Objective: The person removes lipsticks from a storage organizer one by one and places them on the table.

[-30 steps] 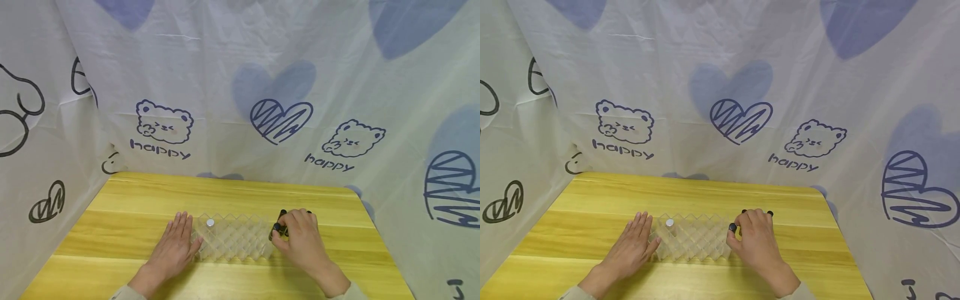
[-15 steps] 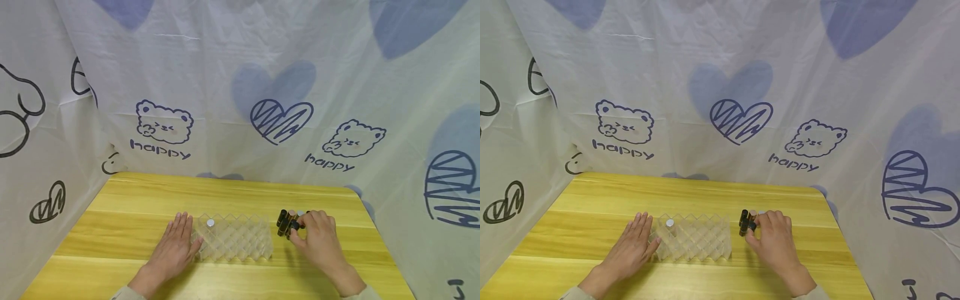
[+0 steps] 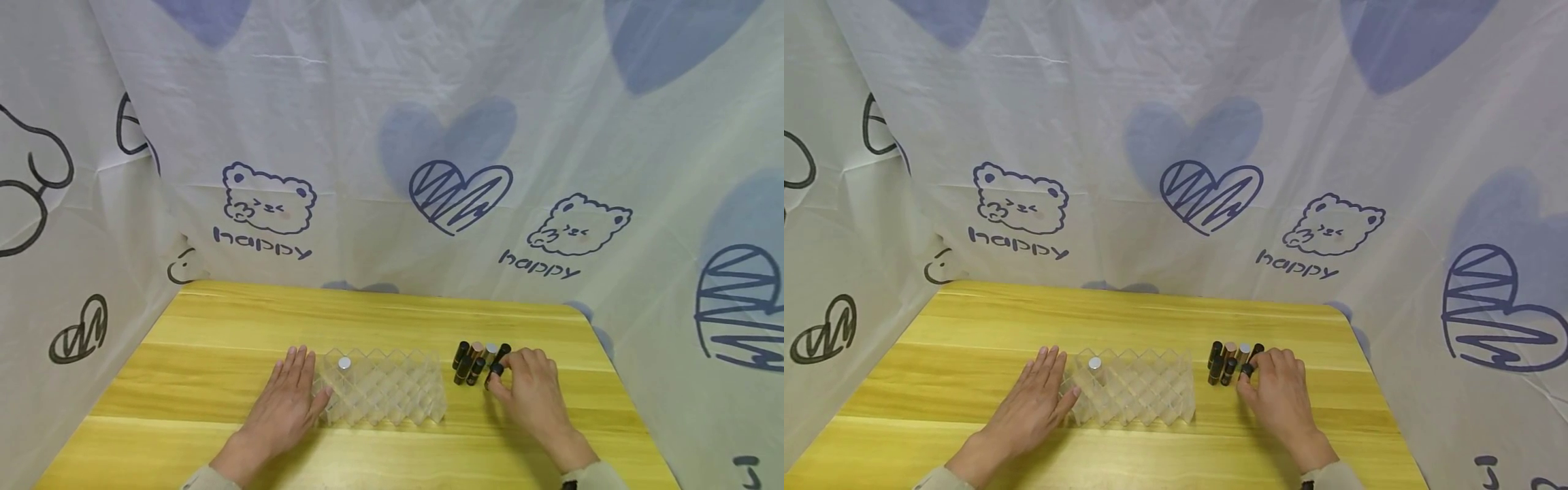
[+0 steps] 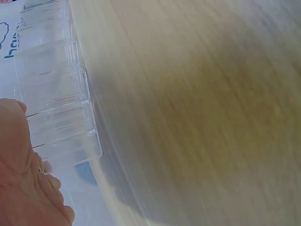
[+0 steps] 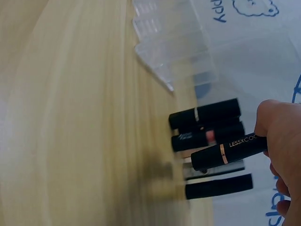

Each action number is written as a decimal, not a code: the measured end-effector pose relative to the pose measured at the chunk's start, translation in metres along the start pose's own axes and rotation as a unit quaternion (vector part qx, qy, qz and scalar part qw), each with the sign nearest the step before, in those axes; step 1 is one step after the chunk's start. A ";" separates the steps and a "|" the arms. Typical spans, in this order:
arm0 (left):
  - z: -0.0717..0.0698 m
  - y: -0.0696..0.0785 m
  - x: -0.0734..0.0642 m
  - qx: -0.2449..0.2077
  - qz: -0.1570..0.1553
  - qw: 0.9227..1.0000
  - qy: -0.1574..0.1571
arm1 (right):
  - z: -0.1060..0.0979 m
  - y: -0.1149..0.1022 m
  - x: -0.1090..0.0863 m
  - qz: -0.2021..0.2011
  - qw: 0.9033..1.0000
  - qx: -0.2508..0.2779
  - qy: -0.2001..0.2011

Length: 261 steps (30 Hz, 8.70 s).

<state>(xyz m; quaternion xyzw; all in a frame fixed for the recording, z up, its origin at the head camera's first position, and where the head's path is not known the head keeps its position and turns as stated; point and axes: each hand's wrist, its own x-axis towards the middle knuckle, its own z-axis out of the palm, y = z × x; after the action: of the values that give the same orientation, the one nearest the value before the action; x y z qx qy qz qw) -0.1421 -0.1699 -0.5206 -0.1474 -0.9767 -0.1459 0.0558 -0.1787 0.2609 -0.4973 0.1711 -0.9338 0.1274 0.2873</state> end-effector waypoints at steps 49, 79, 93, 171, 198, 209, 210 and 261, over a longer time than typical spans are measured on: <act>-0.002 0.003 0.000 -0.012 -0.005 1.000 -0.005 | 0.028 0.016 0.000 0.069 0.996 0.008 -0.061; -0.003 0.001 0.000 -0.014 -0.012 1.000 -0.019 | 0.033 -0.080 0.050 -0.071 0.994 0.064 0.052; -0.002 -0.001 0.003 -0.010 -0.014 0.999 -0.033 | 0.067 -0.159 0.075 -0.096 0.989 0.094 -0.055; 0.001 -0.004 0.002 -0.011 -0.016 1.000 -0.021 | 0.084 -0.200 0.092 -0.157 0.985 0.052 -0.056; 0.000 -0.002 0.001 -0.023 -0.021 0.999 -0.023 | 0.048 -0.183 0.098 -0.128 0.987 0.085 -0.054; 0.000 -0.001 0.001 -0.022 -0.019 0.999 -0.020 | 0.034 -0.163 0.092 -0.120 0.988 0.083 -0.055; 0.000 -0.001 0.001 -0.023 -0.019 0.999 -0.019 | 0.033 -0.161 0.091 -0.120 0.988 0.082 -0.054; -0.001 0.000 0.002 -0.029 -0.010 0.999 -0.022 | -0.006 -0.099 0.064 -0.080 0.994 0.060 -0.046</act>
<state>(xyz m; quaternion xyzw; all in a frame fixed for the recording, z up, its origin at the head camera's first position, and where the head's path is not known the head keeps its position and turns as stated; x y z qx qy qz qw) -0.1438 -0.1693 -0.5193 -0.1426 -0.9745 -0.1710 0.0286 -0.1861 0.1570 -0.4414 0.2674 -0.9201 0.1517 0.2428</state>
